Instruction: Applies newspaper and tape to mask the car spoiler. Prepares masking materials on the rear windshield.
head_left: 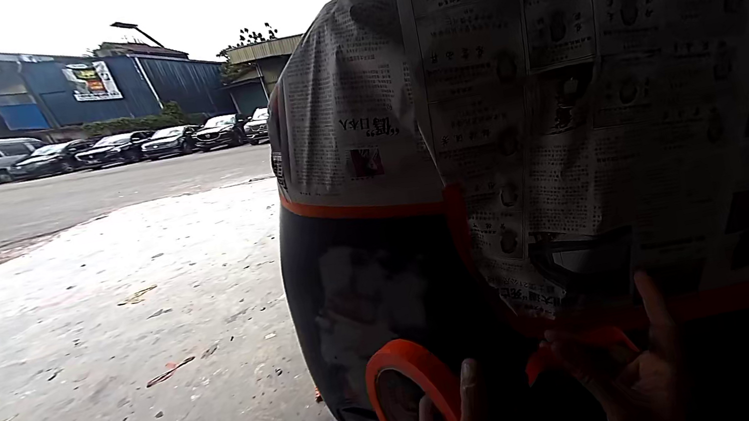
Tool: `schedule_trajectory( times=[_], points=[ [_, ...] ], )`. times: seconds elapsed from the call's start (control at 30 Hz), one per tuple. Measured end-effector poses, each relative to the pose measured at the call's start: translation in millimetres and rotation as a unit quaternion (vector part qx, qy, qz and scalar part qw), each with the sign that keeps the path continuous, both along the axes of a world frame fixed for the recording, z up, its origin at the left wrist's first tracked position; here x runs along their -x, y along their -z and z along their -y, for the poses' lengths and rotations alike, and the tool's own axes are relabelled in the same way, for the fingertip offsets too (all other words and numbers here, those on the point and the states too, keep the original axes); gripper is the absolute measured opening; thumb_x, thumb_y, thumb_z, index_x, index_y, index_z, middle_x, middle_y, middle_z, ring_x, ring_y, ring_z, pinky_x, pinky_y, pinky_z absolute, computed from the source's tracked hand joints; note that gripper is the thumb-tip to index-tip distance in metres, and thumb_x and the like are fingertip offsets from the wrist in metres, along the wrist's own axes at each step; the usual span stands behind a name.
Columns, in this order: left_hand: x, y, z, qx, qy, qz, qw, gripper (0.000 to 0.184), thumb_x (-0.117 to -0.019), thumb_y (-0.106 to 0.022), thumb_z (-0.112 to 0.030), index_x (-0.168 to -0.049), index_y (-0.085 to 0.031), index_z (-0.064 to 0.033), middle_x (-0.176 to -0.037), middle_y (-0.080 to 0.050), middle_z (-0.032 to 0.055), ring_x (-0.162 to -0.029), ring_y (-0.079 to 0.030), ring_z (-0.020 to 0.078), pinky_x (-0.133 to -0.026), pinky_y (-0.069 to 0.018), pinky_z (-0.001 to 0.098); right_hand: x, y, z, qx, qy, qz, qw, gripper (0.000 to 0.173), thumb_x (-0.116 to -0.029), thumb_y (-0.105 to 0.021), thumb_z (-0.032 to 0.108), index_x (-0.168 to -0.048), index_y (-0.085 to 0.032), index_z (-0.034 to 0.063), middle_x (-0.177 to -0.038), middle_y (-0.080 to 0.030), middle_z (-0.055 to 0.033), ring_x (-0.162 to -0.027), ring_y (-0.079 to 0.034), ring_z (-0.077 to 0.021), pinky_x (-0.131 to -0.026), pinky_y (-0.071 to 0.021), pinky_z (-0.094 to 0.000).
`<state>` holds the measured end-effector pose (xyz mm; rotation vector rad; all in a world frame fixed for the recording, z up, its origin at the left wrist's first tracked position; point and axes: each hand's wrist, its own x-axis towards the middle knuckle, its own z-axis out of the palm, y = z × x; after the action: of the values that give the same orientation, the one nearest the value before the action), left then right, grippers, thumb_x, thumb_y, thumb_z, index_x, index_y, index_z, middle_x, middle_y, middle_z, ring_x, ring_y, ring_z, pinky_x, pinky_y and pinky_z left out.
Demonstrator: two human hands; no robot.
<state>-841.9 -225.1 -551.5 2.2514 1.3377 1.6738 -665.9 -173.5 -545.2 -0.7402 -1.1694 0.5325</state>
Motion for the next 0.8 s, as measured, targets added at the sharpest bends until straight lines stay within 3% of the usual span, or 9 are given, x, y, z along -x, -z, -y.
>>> schedule_trajectory(
  times=[0.1, 0.17, 0.23, 0.37, 0.43, 0.5, 0.63, 0.7, 0.8],
  points=[
    [-5, 2, -33, 0.113, -0.021, 0.058, 0.992, 0.06, -0.0916, -0.068, -0.057, -0.135, -0.065, -0.0154, -0.132, -0.051, 0.0339, -0.097, -0.065, 0.0286, -0.076, -0.0564, 0.0404, 20, 7, 12, -0.003, -0.089, -0.062, 0.994, 0.076, -0.0947, -0.065, -0.007, -0.151, -0.015, -0.0005, -0.106, -0.077, -0.0114, -0.098, -0.077, -0.027, -0.088, -0.0657, -0.0421],
    [-10, 4, -39, 0.125, -0.009, 0.109, 0.986, 0.031, -0.0949, -0.07, -0.042, -0.106, -0.071, -0.0124, -0.119, -0.056, 0.0241, -0.091, -0.063, 0.0186, -0.073, -0.0548, 0.0311, 30, 14, 16, 0.007, -0.132, -0.132, 0.982, 0.056, -0.0969, -0.061, -0.008, -0.141, -0.03, 0.0078, -0.107, -0.077, -0.0119, -0.101, -0.076, -0.0294, -0.093, -0.0635, -0.0446],
    [-12, 2, -43, 0.099, 0.006, 0.138, 0.985, 0.02, -0.0974, -0.068, -0.027, -0.093, -0.067, -0.008, -0.11, -0.056, 0.0175, -0.091, -0.058, 0.0118, -0.074, -0.051, 0.0227, 36, 17, 17, 0.033, -0.143, -0.177, 0.973, 0.038, -0.0996, -0.058, -0.006, -0.128, -0.039, 0.0093, -0.109, -0.077, -0.0144, -0.102, -0.076, -0.0303, -0.092, -0.0628, -0.0434],
    [-5, -2, -68, -0.006, -0.081, 0.038, 0.996, 0.022, -0.0988, -0.064, -0.036, -0.092, -0.069, -0.0154, -0.1, -0.06, 0.0122, -0.089, -0.061, 0.0196, -0.074, -0.0514, 0.0357, 37, 21, 1, 0.064, -0.057, -0.149, 0.985, 0.014, -0.0969, -0.063, -0.004, -0.108, -0.054, -0.003, -0.136, -0.063, -0.0185, -0.112, -0.072, -0.0225, -0.09, -0.0634, -0.0373],
    [1, -11, -91, -0.067, -0.126, -0.033, 0.989, 0.025, -0.101, -0.058, -0.042, -0.097, -0.072, -0.021, -0.098, -0.061, 0.0103, -0.089, -0.062, 0.0218, -0.074, -0.051, 0.0374, 36, 21, -17, 0.04, 0.05, -0.064, 0.996, 0.015, -0.0903, -0.073, 0.003, -0.102, -0.064, -0.0023, -0.114, -0.061, -0.0124, -0.095, -0.067, -0.0123, -0.076, -0.063, -0.0253],
    [7, -26, -116, -0.126, -0.157, -0.104, 0.974, 0.027, -0.1018, -0.056, -0.04, -0.098, -0.076, -0.0229, -0.093, -0.063, 0.0089, -0.086, -0.062, 0.0236, -0.075, -0.0504, 0.0398, 39, 18, -34, -0.004, 0.16, 0.019, 0.987, 0.013, -0.0862, -0.079, 0.013, -0.093, -0.071, 0.005, -0.088, -0.066, -0.0019, -0.077, -0.06, -0.0049, -0.065, -0.0497, -0.0165],
    [18, -54, -158, -0.222, -0.183, -0.229, 0.93, 0.02, -0.0984, -0.058, -0.031, -0.099, -0.078, -0.0269, -0.094, -0.063, 0.0086, -0.096, -0.062, 0.0273, -0.086, -0.048, 0.0458, 44, 17, -63, -0.048, 0.265, 0.142, 0.953, 0.021, -0.0903, -0.069, 0.027, -0.103, -0.066, 0.0113, -0.086, -0.066, 0.0059, -0.083, -0.063, -0.0089, -0.075, -0.0532, -0.0301],
    [19, -64, -170, -0.26, -0.18, -0.265, 0.911, 0.014, -0.0942, -0.063, -0.027, -0.097, -0.076, -0.0273, -0.109, -0.067, 0.0072, -0.103, -0.064, 0.0267, -0.083, -0.049, 0.0453, 46, 16, -71, -0.053, 0.309, 0.204, 0.928, 0.021, -0.0928, -0.064, 0.028, -0.103, -0.073, 0.0127, -0.086, -0.07, 0.0054, -0.084, -0.063, -0.0145, -0.075, -0.0482, -0.0412],
    [17, -74, -181, -0.277, -0.162, -0.297, 0.899, 0.013, -0.0926, -0.066, -0.024, -0.1, -0.075, -0.0212, -0.118, -0.067, 0.0093, -0.102, -0.064, 0.0277, -0.084, -0.0508, 0.0441, 48, 16, -76, -0.049, 0.352, 0.271, 0.895, 0.022, -0.0938, -0.061, 0.025, -0.101, -0.081, 0.0205, -0.085, -0.072, 0.0052, -0.084, -0.064, -0.0189, -0.071, -0.0447, -0.0425]
  ],
)
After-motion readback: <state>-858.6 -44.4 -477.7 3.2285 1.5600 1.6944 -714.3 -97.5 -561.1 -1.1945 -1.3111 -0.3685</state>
